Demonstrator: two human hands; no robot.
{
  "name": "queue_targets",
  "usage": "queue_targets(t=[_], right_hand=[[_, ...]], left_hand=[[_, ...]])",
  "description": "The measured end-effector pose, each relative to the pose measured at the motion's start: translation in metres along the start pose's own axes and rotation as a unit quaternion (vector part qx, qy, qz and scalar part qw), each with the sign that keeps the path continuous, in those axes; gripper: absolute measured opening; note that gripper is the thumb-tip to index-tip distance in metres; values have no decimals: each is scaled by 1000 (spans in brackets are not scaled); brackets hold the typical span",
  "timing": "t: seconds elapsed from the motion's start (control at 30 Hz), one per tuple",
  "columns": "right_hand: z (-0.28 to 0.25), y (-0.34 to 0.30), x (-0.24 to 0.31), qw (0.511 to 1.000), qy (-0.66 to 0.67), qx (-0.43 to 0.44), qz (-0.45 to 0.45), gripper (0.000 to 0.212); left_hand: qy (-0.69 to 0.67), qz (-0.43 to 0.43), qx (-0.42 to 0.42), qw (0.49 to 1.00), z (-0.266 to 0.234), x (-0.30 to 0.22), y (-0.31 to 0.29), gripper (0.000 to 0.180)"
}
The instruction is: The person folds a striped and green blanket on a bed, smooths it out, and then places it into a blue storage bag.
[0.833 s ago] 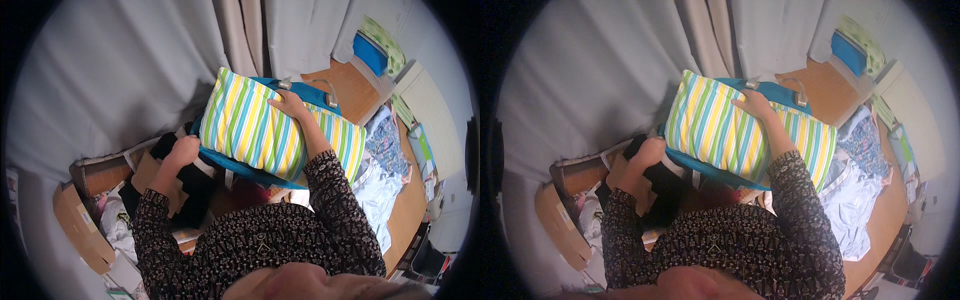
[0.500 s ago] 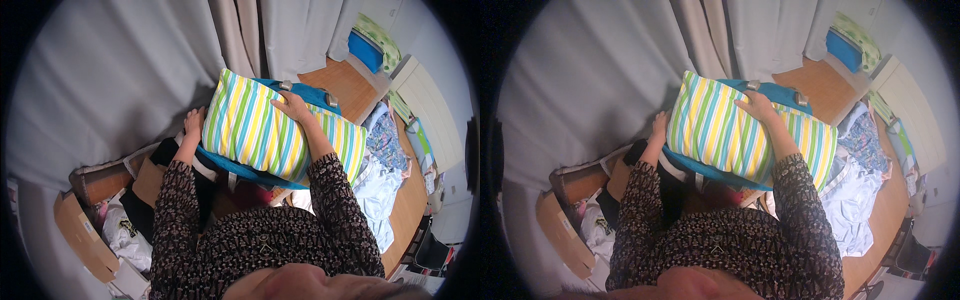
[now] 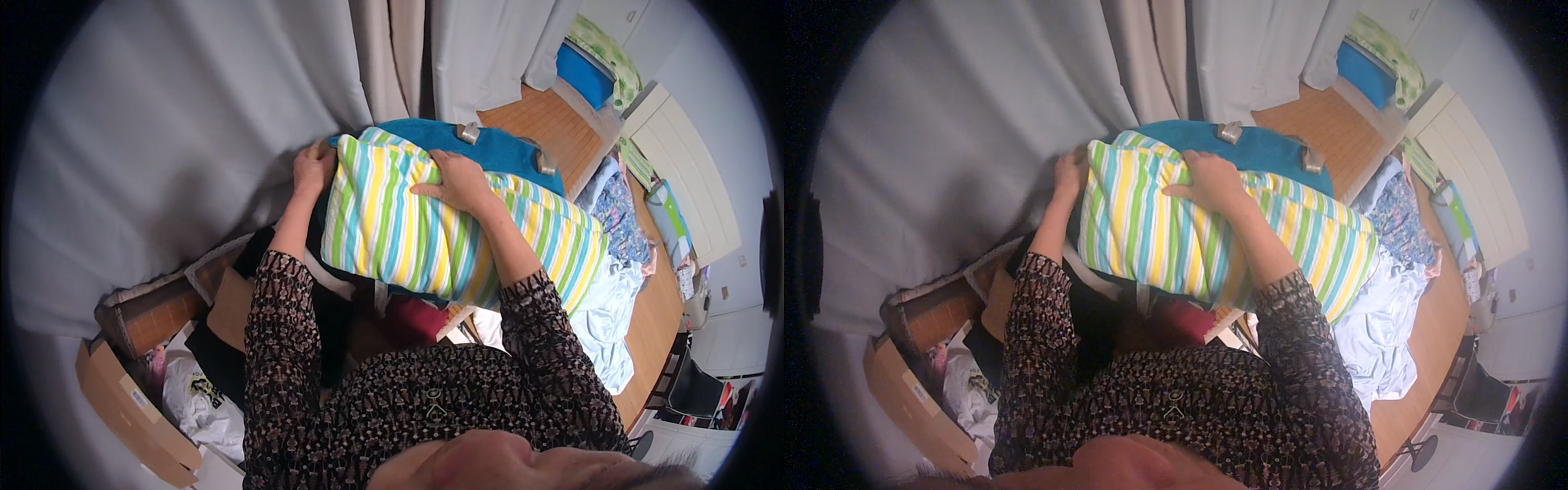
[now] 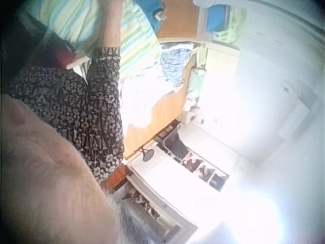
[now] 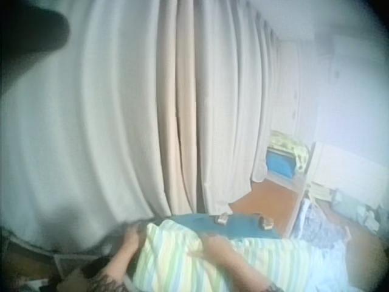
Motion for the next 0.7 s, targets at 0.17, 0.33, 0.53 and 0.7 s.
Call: queue_targets(t=[0.17, 0.33, 0.53, 0.7], right_hand=[[-35, -46, 16, 995, 49, -71, -51, 71], [-93, -33, 67, 986, 99, -90, -97, 61], [-44, 50, 22, 975, -51, 216, -15, 70], [50, 66, -85, 997, 4, -1, -78, 74]], left_hand=[[-316, -126, 11, 940, -31, -74, -34, 24], [-334, 14, 63, 940, -72, -139, -69, 22], [-290, -31, 15, 956, -76, -189, -20, 14], [-177, 99, 72, 977, -48, -187, -14, 12]])
Point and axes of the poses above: each hand's wrist, its own y-axis towards the middle knuckle, its own z-axis out of the palm, x = y × z, the point moved 4 cm from there along y, towards the middle knuckle, and after that the axes turned 11 degrees about -z, right-handed, at the moved point
